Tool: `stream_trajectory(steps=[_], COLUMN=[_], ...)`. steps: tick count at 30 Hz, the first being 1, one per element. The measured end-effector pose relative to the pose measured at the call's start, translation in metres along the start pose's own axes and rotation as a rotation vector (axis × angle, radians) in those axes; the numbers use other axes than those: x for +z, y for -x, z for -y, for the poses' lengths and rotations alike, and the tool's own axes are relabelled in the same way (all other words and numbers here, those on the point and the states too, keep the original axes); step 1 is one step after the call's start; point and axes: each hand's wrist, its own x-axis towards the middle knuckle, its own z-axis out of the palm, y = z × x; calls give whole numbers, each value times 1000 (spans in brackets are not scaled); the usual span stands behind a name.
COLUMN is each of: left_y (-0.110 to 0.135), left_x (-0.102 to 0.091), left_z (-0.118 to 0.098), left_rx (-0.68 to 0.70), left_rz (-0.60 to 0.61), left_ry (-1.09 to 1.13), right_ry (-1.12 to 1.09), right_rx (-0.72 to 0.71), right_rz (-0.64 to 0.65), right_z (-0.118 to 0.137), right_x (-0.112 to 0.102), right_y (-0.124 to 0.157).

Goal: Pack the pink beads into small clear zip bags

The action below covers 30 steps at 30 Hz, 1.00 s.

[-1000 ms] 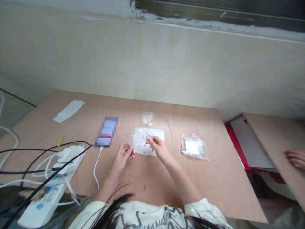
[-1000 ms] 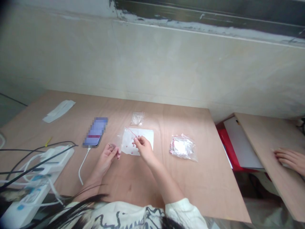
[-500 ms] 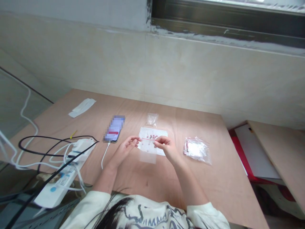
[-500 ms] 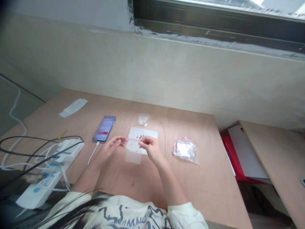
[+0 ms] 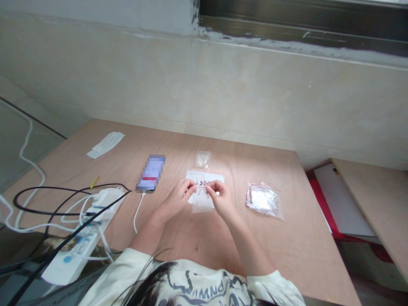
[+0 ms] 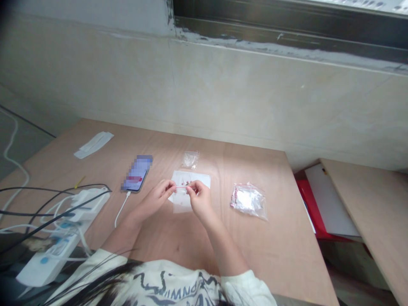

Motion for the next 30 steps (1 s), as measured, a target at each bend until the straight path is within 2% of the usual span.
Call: stream_trajectory(steps=[2, 5, 8, 13, 21, 23, 25, 28, 30], left_y=[-2, -5, -6, -5, -9, -10, -8, -3, 2], left_x=[2, 3, 3, 1, 0, -1, -3, -7, -10], left_z=[-1, -1, 1, 6, 28, 36, 45, 53, 55], left_rx=[-13, -11, -2, -50, -173, -218, -247, -277, -306], left_rz=[59, 52, 37, 127, 51, -4, -85, -143, -136], left_ry=[43, 21, -6, 131, 287, 318, 328, 323, 329], right_ry=[21, -28, -145, -227, -273, -226, -142, 78, 350], right_rx=[-26, -31, 34, 126, 218, 208, 183, 142, 144], right_rz=[-37, 42, 109, 77, 218, 171, 47, -138, -228], right_z=[-2, -4, -8, -11, -27, -33, -35, -32, -29], right_x=[1, 2, 2, 1, 7, 8, 11, 19, 29], right_y=[1, 2, 0, -6, 0, -7, -26, -75, -110])
